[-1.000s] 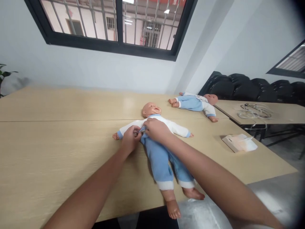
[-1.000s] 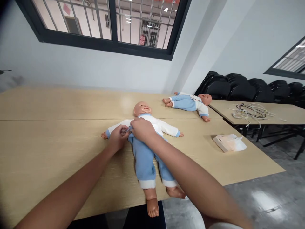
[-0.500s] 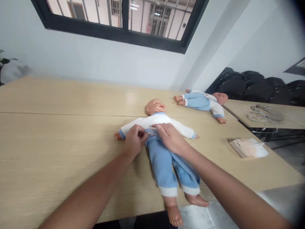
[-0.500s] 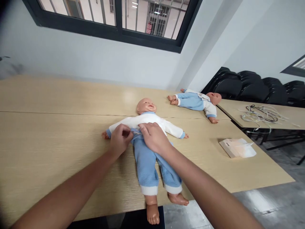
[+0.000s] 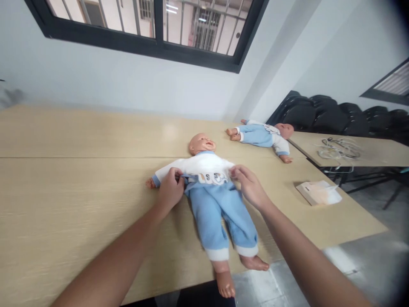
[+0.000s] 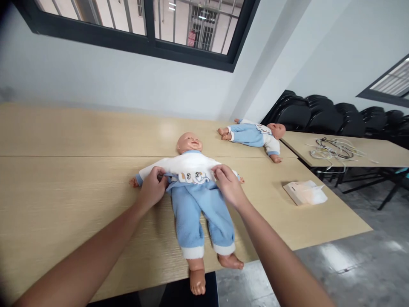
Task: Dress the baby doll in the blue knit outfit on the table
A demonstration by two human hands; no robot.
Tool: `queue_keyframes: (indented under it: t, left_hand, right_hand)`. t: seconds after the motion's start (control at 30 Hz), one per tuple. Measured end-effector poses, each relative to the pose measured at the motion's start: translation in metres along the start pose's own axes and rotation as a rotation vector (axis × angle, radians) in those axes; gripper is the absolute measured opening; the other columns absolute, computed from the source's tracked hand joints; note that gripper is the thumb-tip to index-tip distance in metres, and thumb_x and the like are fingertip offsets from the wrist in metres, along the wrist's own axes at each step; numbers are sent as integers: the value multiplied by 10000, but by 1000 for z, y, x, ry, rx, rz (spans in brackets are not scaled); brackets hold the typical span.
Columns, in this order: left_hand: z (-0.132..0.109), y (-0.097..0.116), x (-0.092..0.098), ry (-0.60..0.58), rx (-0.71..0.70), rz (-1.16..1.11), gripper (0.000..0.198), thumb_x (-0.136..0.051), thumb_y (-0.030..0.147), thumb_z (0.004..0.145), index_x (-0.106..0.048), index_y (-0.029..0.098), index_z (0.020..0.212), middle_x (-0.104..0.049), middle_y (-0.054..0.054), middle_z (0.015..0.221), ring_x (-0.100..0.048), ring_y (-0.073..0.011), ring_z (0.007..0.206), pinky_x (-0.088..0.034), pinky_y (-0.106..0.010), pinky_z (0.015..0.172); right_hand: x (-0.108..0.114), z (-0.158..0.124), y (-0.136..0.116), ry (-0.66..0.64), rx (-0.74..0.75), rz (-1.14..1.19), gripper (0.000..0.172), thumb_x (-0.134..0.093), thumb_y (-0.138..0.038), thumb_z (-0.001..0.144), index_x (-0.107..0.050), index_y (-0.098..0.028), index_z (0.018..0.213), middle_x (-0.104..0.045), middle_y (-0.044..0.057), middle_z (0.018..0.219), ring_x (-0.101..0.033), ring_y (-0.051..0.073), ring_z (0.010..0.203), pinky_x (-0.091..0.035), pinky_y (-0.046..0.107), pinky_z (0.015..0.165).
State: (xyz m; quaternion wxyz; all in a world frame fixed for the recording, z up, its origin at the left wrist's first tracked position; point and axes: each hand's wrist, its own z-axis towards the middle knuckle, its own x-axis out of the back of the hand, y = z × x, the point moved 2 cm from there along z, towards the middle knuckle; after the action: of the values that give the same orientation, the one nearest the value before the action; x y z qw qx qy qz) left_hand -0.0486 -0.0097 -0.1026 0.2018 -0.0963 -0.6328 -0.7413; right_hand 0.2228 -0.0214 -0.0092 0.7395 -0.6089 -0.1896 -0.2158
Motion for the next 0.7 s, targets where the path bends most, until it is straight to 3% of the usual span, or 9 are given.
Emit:
queue_keyframes:
  t: [0.07,0.17,0.27,0.33,0.4,0.5,0.6,0.7]
  left_hand:
    - [5,-4,4,12,-5,35,82,-564,238,919,-578,242,1000,-707,-37,910,-672,-241,849,-494,-371,784]
    - [15,-12,12,50,-7,31,99,-584,272,907,-592,237,999,-714,-37,927,-669,-231,848,-499,-361,792]
    - [24,-14,20,35,5,-32,225,-615,272,860,-571,228,1075,-707,-39,1038,-645,-189,790,-514,-339,773]
    - [24,-8,27,45,-18,-76,301,-614,251,834,-545,222,1126,-687,-51,1106,-643,-180,827,-527,-336,801]
    - [13,4,36,138,-61,-68,327,-619,249,825,-537,210,1139,-662,-77,1139,-643,-206,979,-528,-363,908]
    - [-32,20,49,252,-62,49,362,-649,331,852,-553,184,1169,-629,-113,1167,-607,-255,1105,-499,-447,1020]
    - [-102,25,55,155,59,179,496,-610,504,911,-559,169,1274,-644,-142,1195,-611,-323,1134,-484,-552,1024]
    - [-174,24,52,-31,126,328,560,-514,548,973,-570,181,1393,-616,-178,1401,-479,-407,1384,-321,-664,1155]
  right_hand:
    - [2,-22,31,36,-166,179,339,-579,-525,898,-675,-200,907,-700,36,883,-638,219,880,-511,353,840]
    - [-11,-55,52,-66,-315,462,382,-638,-544,892,-707,-202,1050,-771,61,1006,-700,234,930,-548,378,868]
    - [-27,-72,48,-152,-295,528,384,-704,-476,885,-703,-214,1166,-764,78,1200,-689,247,1114,-516,401,1001]
    - [-35,-74,40,-194,-279,515,363,-735,-453,869,-702,-218,1143,-772,65,1152,-692,245,1081,-513,403,995]
    - [-40,-73,34,-233,-266,507,335,-752,-453,854,-701,-218,1087,-777,48,1064,-696,241,1005,-514,402,965]
    - [-43,-75,31,-237,-233,496,288,-752,-453,855,-699,-226,1024,-771,40,1034,-682,246,995,-496,402,965]
    - [-47,-79,34,-171,-232,545,233,-736,-435,872,-683,-238,983,-765,32,1017,-671,239,983,-491,388,946]
    - [-57,-83,38,-113,-273,684,224,-745,-417,865,-648,-250,980,-751,11,912,-657,199,830,-506,335,800]
